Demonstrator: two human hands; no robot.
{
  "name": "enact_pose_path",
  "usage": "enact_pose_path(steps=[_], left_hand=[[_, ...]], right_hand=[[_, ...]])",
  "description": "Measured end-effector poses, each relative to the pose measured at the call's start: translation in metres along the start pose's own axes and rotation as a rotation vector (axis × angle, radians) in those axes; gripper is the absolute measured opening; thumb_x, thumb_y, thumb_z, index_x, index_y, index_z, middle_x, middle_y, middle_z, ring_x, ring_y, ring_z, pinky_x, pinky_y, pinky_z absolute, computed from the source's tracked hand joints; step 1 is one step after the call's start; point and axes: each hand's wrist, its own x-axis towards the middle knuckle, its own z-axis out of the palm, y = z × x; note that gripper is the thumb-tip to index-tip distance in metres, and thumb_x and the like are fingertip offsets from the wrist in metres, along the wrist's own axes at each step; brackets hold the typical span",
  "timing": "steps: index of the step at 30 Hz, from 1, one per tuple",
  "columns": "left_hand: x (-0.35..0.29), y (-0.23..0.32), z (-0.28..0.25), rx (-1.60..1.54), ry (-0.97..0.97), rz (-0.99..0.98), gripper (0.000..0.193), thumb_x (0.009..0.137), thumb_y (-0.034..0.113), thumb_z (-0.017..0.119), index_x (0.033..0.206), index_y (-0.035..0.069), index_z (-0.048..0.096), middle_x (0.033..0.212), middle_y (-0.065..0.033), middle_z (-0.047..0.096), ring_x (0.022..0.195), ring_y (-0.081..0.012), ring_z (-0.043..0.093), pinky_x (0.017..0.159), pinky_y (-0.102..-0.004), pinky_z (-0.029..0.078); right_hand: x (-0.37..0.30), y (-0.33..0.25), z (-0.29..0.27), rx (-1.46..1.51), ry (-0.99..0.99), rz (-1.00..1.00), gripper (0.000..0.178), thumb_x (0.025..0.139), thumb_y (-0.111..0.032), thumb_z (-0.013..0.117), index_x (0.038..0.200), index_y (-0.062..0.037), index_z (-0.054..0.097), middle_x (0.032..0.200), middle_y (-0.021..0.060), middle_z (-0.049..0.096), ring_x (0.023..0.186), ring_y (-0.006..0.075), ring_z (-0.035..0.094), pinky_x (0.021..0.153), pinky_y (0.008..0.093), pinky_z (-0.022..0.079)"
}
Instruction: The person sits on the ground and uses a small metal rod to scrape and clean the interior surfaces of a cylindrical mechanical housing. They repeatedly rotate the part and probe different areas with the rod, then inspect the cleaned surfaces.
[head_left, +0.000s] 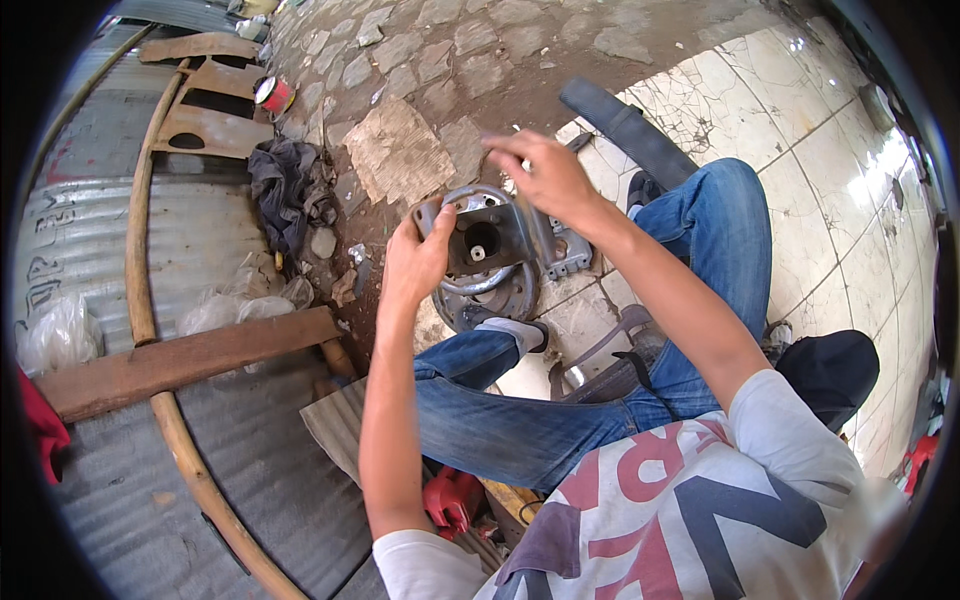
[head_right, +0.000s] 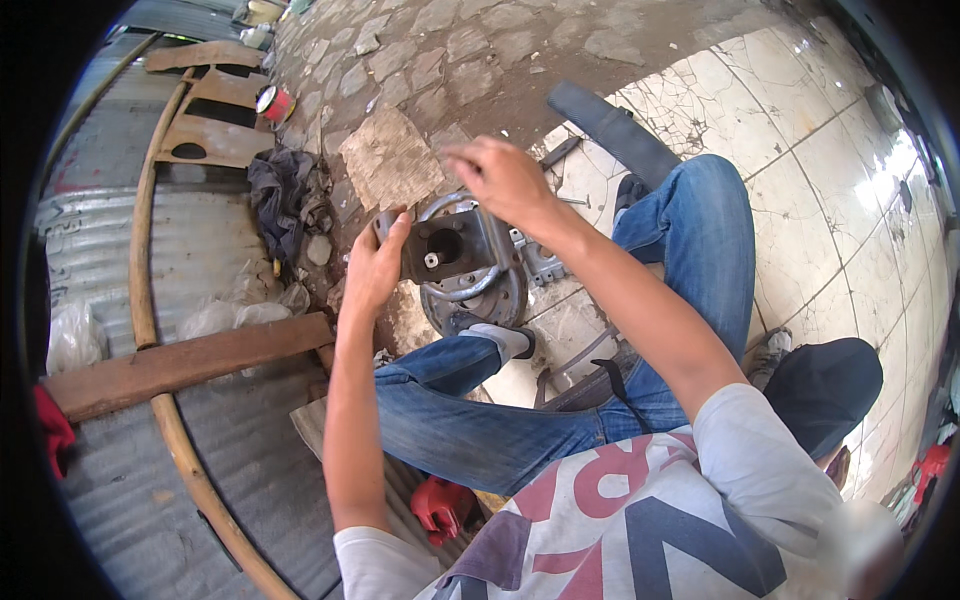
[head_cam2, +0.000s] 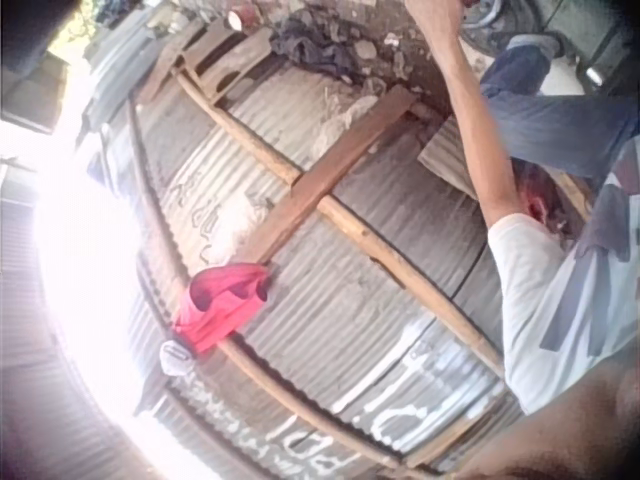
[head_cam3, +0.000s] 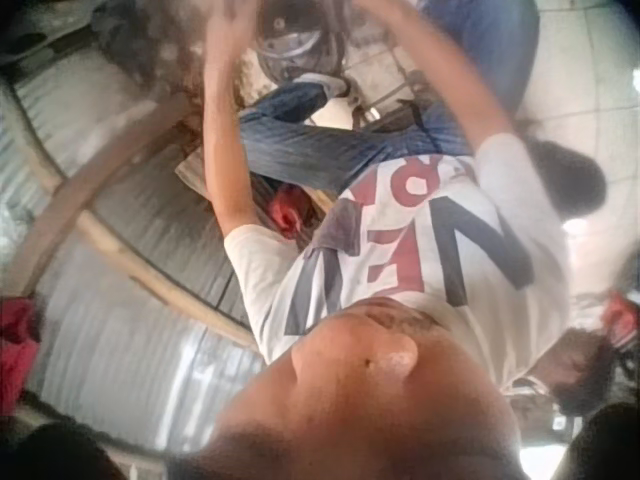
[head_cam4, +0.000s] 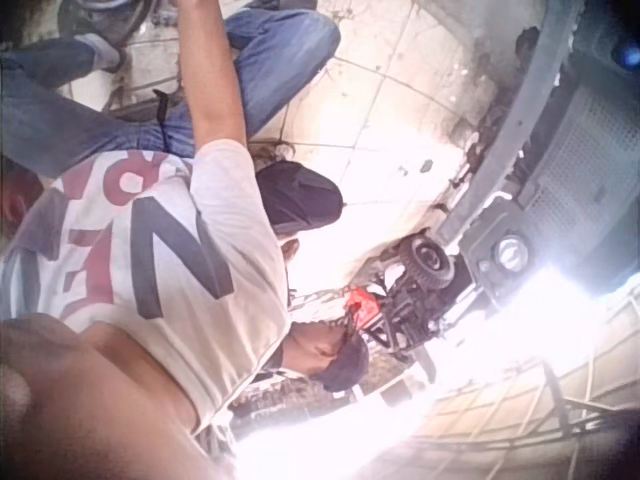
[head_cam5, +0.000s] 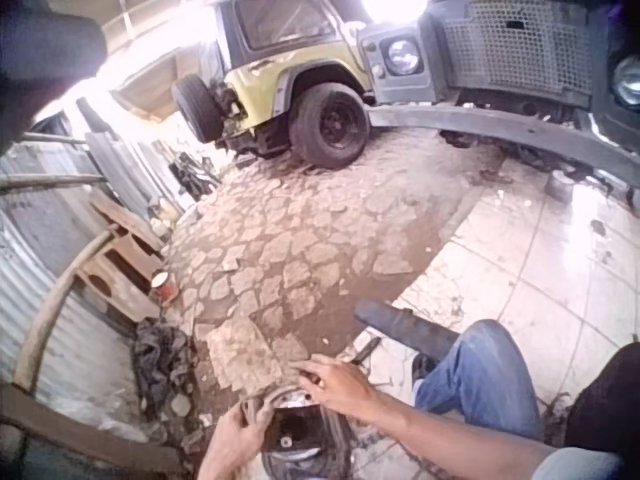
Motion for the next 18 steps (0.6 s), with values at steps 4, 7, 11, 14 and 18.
enact_pose_path(steps=[4, 7, 11, 14, 18], left_hand=[[-0.013, -0.045, 0.017, -0.382, 0.181, -0.106, 0.054, 0.091, 0.047, 0.061, 0.124, 0.005, 0.065, 0.114, -0.0123, 0.068, 0.109, -0.0222, 0.06, 0.098, -0.0339, 0.043], [-0.018, -0.068, 0.02, -0.587, 0.193, -0.374, 0.05, 0.092, 0.044, 0.061, 0.122, 0.005, 0.066, 0.115, -0.0108, 0.067, 0.108, -0.0224, 0.06, 0.097, -0.0321, 0.042], [-0.035, -0.058, 0.015, -0.839, 0.106, -0.415, 0.054, 0.094, 0.053, 0.05, 0.125, 0.01, 0.06, 0.109, -0.0098, 0.064, 0.097, -0.0201, 0.064, 0.08, -0.0353, 0.055], [-0.046, -0.062, 0.027, -0.959, 0.101, -0.483, 0.055, 0.094, 0.054, 0.048, 0.13, 0.013, 0.054, 0.11, -0.0109, 0.064, 0.099, -0.0234, 0.064, 0.079, -0.0408, 0.056], [-0.048, -0.068, 0.044, -0.933, 0.099, -0.491, 0.056, 0.094, 0.053, 0.047, 0.135, 0.015, 0.053, 0.12, -0.0111, 0.061, 0.101, -0.0223, 0.063, 0.079, -0.0438, 0.056]], right_hand=[[-0.02, -0.027, -0.022, 0.243, 0.241, 0.001, 0.031, 0.1, -0.012, 0.052, 0.128, -0.0095, 0.063, 0.107, 0.0134, 0.07, 0.089, 0.0215, 0.069, 0.078, 0.0323, 0.055], [-0.068, -0.047, -0.014, 0.457, 0.235, 0.134, 0.034, 0.098, -0.005, 0.052, 0.13, -0.0073, 0.06, 0.116, 0.0151, 0.068, 0.091, 0.0185, 0.07, 0.074, 0.0293, 0.056], [-0.128, -0.05, 0.012, 0.43, 0.003, 0.219, 0.034, 0.096, -0.005, 0.056, 0.129, -0.0068, 0.06, 0.112, 0.0152, 0.07, 0.091, 0.0231, 0.072, 0.073, 0.0326, 0.058], [-0.134, -0.046, 0.032, 0.332, -0.056, 0.166, 0.033, 0.095, -0.005, 0.056, 0.127, -0.0073, 0.061, 0.106, 0.0145, 0.072, 0.088, 0.0261, 0.073, 0.073, 0.0341, 0.058], [-0.122, -0.04, 0.036, 0.397, 0.082, 0.213, 0.03, 0.096, -0.007, 0.055, 0.126, -0.0067, 0.061, 0.102, 0.0135, 0.073, 0.094, 0.0242, 0.072, 0.076, 0.0337, 0.057]])
